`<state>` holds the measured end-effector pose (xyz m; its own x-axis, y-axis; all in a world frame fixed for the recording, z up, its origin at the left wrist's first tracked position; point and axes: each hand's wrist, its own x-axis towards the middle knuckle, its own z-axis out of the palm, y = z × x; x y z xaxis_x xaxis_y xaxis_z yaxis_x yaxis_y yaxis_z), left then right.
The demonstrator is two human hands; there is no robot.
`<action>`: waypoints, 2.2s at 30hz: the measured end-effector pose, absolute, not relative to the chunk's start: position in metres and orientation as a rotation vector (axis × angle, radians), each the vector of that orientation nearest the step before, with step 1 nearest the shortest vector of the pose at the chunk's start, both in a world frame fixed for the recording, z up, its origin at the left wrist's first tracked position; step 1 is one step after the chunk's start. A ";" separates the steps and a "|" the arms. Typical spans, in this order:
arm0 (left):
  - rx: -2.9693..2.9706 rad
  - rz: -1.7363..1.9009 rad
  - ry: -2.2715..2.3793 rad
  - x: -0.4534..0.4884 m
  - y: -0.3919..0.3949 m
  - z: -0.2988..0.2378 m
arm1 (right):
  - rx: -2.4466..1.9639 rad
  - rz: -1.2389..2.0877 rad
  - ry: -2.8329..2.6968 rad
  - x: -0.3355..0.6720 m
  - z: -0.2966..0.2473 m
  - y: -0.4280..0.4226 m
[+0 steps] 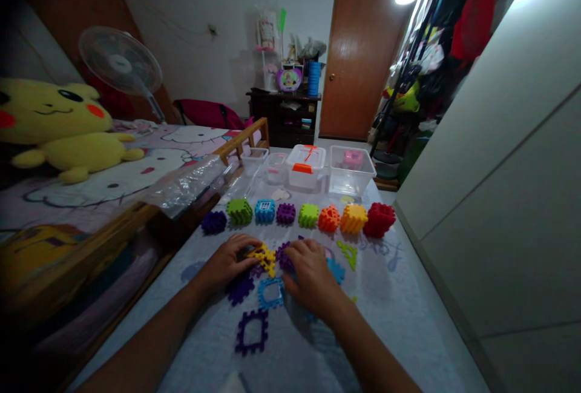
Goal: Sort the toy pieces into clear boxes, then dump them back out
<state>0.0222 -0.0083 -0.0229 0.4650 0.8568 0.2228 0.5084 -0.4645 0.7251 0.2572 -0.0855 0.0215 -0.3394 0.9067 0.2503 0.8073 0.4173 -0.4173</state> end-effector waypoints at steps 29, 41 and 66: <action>2.217 0.707 0.948 0.031 -0.018 -0.018 | -1.598 0.133 -2.184 0.226 -0.007 -0.093; 2.314 0.613 0.956 0.031 -0.018 -0.016 | -1.588 0.201 -2.223 0.223 -0.003 -0.097; 2.225 0.751 1.001 0.036 -0.025 -0.006 | -1.453 0.302 -1.881 0.230 -0.012 -0.092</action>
<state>0.0362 -0.0247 -0.0061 0.5601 0.7891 0.2521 0.4624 -0.5503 0.6952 0.2303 -0.0924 -0.0119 -0.0963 0.9113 0.4003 0.7405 0.3344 -0.5830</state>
